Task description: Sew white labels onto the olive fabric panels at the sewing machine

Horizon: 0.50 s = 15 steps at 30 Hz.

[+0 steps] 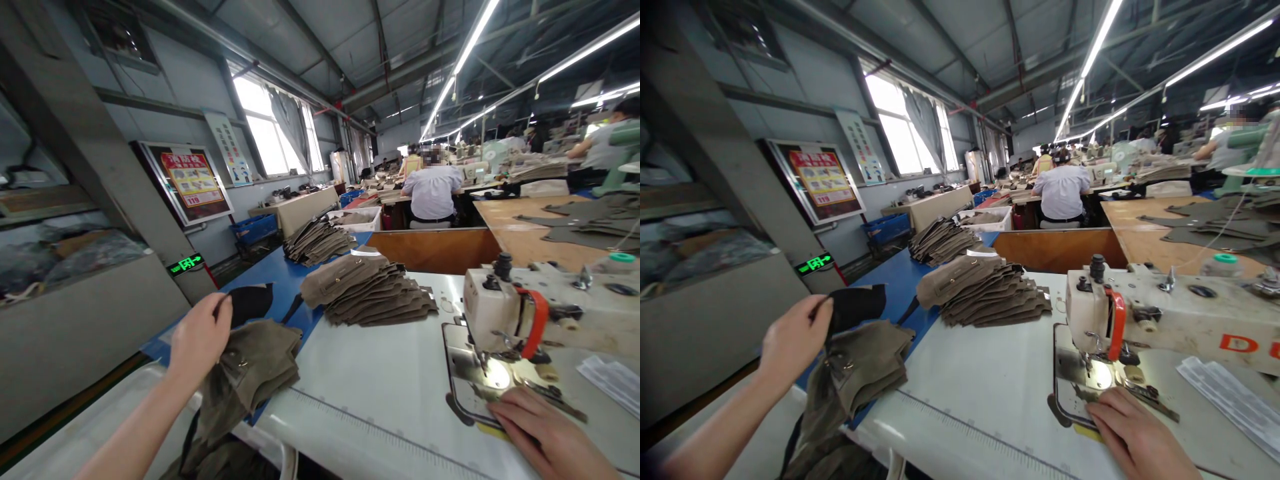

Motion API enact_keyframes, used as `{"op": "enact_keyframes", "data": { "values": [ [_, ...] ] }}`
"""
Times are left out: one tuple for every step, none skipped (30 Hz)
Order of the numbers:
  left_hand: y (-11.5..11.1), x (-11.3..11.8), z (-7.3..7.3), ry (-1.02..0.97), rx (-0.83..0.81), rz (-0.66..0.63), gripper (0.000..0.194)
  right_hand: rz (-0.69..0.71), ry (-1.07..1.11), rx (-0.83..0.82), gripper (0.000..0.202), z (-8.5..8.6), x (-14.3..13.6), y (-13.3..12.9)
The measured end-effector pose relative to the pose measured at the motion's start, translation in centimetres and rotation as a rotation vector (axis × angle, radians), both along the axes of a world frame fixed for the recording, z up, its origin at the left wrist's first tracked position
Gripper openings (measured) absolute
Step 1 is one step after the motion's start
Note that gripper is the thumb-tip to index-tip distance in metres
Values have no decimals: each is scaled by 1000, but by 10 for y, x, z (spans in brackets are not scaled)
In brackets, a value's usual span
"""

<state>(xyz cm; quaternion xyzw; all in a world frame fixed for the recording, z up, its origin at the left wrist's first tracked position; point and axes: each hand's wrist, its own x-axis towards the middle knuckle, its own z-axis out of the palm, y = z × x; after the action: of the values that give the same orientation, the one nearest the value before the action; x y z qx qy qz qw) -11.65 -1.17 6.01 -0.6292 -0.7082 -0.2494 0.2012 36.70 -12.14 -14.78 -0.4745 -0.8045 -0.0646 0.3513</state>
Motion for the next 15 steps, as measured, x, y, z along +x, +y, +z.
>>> {"op": "enact_keyframes", "data": {
  "values": [
    [-2,12,6,6,85,-40,39,2,4,-15,21,0,0,0],
    [-4,26,9,24,129,-104,37,4,8,-29,21,0,-1,0],
    [-7,41,8,51,128,-182,35,4,11,-44,20,1,-1,0],
    [-10,59,3,81,84,-264,33,1,14,-62,20,1,-1,0],
    [-14,78,-6,112,2,-346,31,-5,16,-84,21,2,-2,-1],
    [-18,97,-18,136,-96,-421,29,-12,17,-114,21,3,-3,-1],
    [-22,117,-34,155,-200,-493,27,-21,19,-145,22,4,-5,-2],
    [-27,137,-53,169,-304,-563,24,-31,21,-174,24,6,-6,-2],
    [-32,155,-72,176,-384,-631,23,-41,24,-201,24,7,-8,-3],
    [-36,173,-91,173,-450,-694,22,-51,27,-221,25,9,-9,-3],
    [-40,190,-109,156,-514,-749,21,-59,29,-234,26,10,-11,-4],
    [-42,204,-123,129,-566,-783,21,-66,30,-242,26,12,-12,-4],
    [-44,217,-135,100,-603,-803,21,-74,28,-246,27,13,-14,-5],
    [-45,229,-142,65,-627,-815,21,-81,25,-248,27,14,-15,-6],
    [-45,238,-145,28,-640,-825,22,-87,24,-246,28,15,-16,-6]
  ]
}}
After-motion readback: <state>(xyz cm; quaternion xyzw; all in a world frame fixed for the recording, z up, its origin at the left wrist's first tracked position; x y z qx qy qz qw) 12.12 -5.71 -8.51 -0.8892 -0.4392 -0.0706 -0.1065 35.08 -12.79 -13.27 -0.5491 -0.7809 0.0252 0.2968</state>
